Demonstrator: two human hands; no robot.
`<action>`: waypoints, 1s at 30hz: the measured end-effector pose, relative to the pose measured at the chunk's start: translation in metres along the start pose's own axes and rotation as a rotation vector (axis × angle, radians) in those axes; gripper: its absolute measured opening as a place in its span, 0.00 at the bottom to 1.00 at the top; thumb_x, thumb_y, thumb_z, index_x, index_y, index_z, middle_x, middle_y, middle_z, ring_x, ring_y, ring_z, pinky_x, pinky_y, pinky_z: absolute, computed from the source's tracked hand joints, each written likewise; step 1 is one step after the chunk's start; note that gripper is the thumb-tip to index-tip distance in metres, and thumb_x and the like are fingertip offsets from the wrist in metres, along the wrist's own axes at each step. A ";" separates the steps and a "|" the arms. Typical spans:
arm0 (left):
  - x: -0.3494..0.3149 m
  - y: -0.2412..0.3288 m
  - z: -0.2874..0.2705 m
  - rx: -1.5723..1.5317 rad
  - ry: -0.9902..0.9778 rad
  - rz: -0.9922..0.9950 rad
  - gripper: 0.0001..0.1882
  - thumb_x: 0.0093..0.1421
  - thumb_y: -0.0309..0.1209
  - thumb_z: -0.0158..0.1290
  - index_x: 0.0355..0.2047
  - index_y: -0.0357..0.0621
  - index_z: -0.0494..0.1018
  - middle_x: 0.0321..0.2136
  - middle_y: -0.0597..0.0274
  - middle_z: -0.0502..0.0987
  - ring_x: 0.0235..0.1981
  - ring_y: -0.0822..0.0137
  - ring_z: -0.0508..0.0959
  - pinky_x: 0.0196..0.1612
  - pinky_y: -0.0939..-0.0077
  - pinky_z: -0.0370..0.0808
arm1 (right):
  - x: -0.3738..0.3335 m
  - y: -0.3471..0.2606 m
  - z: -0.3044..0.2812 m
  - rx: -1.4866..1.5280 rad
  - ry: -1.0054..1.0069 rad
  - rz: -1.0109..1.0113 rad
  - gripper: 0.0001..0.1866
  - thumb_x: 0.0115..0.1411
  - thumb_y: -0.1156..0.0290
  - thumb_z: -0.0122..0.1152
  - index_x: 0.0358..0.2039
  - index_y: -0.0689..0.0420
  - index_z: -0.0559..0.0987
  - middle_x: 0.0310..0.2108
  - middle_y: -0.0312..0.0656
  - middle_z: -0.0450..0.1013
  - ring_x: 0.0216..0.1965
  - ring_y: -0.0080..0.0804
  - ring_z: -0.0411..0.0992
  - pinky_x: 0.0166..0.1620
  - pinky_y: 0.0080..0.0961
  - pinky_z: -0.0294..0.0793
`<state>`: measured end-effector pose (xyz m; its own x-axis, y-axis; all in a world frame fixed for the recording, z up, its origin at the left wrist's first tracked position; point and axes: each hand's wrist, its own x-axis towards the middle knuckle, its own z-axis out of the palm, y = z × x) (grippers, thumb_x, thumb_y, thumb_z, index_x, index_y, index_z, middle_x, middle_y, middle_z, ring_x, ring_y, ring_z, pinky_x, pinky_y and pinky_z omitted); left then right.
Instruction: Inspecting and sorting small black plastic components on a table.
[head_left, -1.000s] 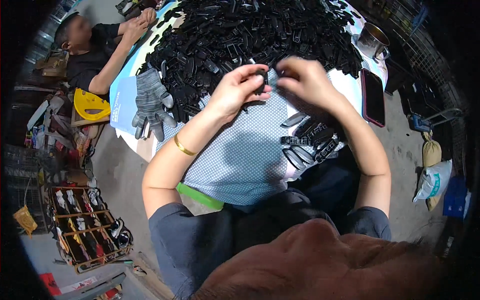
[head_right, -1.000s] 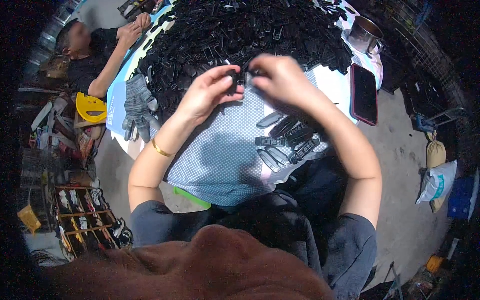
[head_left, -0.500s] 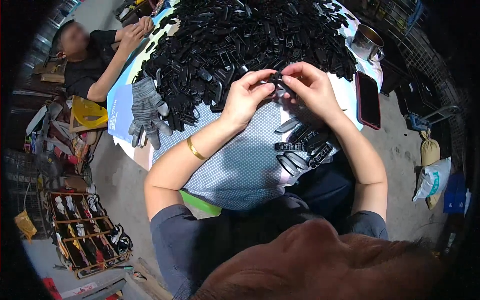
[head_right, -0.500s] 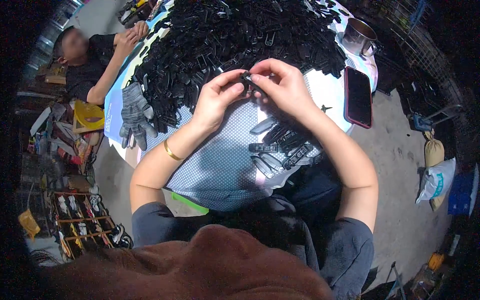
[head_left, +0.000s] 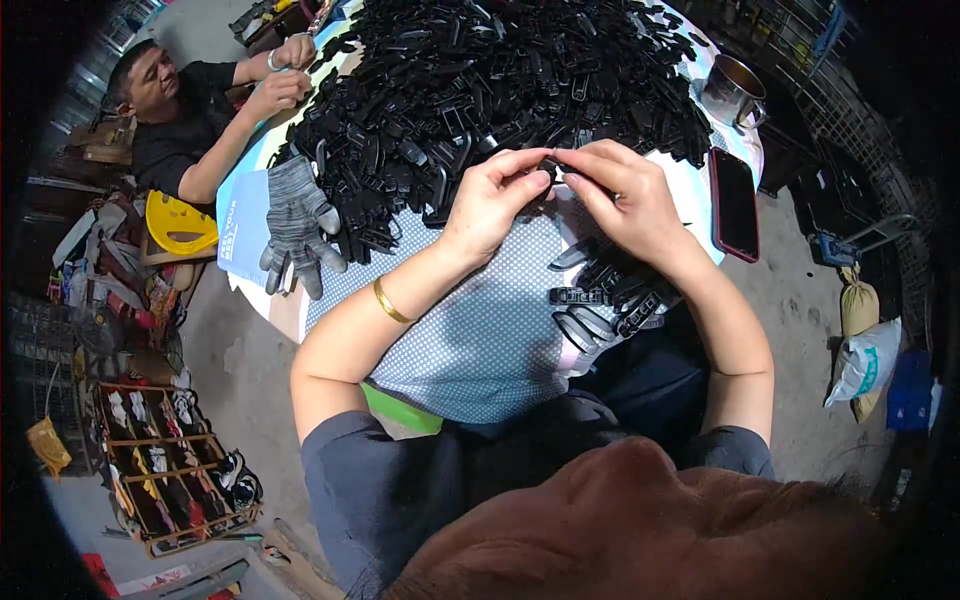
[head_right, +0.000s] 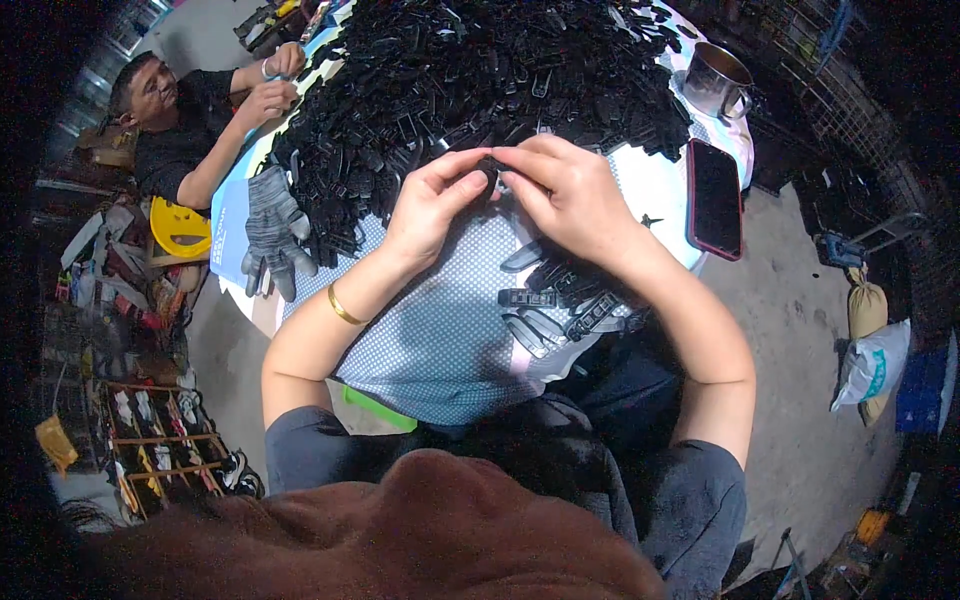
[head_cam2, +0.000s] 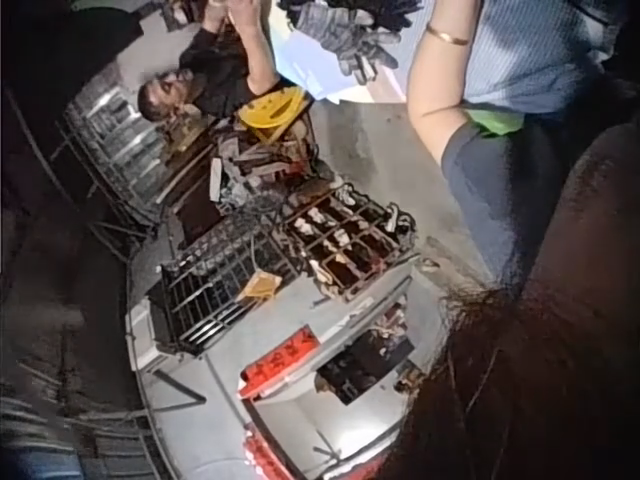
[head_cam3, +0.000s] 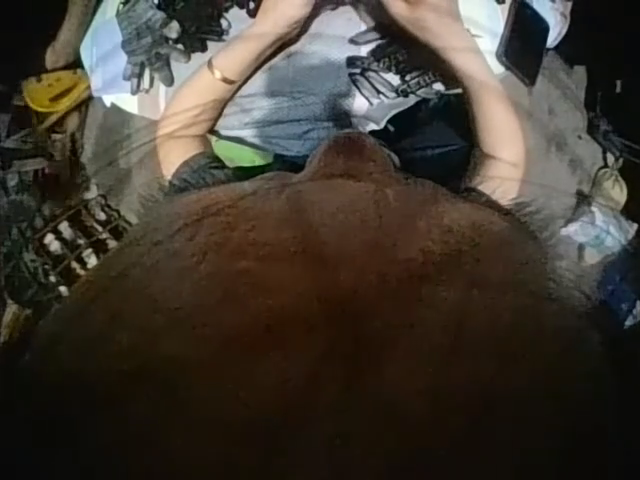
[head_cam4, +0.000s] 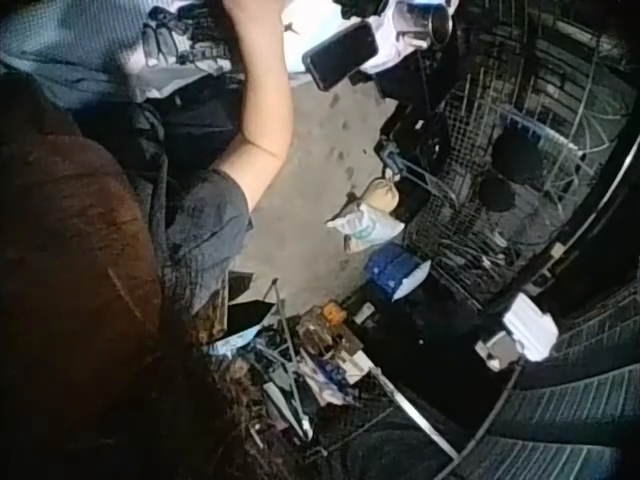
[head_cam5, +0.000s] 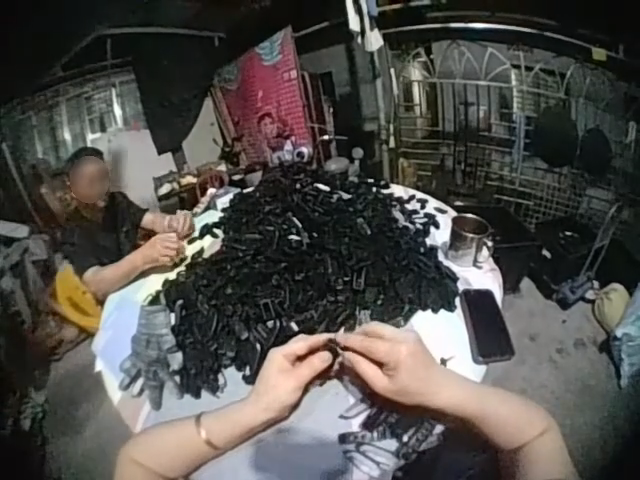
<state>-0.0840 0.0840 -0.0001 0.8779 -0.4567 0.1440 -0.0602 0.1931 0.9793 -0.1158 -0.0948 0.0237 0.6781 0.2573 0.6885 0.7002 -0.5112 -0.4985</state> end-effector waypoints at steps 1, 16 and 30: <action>0.000 0.000 -0.001 0.033 -0.005 0.011 0.15 0.57 0.23 0.48 0.46 0.35 0.68 0.36 0.62 0.73 0.33 0.72 0.75 0.39 0.80 0.72 | 0.000 -0.003 -0.002 -0.018 -0.048 0.010 0.13 0.51 0.77 0.56 0.38 0.63 0.76 0.29 0.47 0.72 0.29 0.38 0.72 0.33 0.26 0.71; 0.002 0.013 -0.002 -0.311 0.041 -0.130 0.15 0.55 0.24 0.51 0.44 0.34 0.69 0.36 0.60 0.75 0.35 0.73 0.74 0.40 0.82 0.72 | 0.002 -0.008 0.003 -0.052 -0.098 -0.013 0.14 0.53 0.75 0.55 0.41 0.65 0.73 0.33 0.46 0.71 0.30 0.33 0.72 0.32 0.21 0.71; -0.018 0.054 -0.020 0.581 -0.146 0.252 0.20 0.48 0.28 0.58 0.43 0.36 0.70 0.36 0.63 0.71 0.34 0.72 0.72 0.40 0.83 0.69 | 0.002 0.004 -0.003 0.865 -0.415 0.662 0.10 0.57 0.68 0.55 0.31 0.63 0.75 0.27 0.39 0.74 0.25 0.21 0.71 0.31 0.18 0.72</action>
<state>-0.0933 0.1206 0.0477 0.7322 -0.5796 0.3577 -0.5392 -0.1725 0.8243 -0.1119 -0.0984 0.0245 0.8769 0.4805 0.0140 -0.0073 0.0425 -0.9991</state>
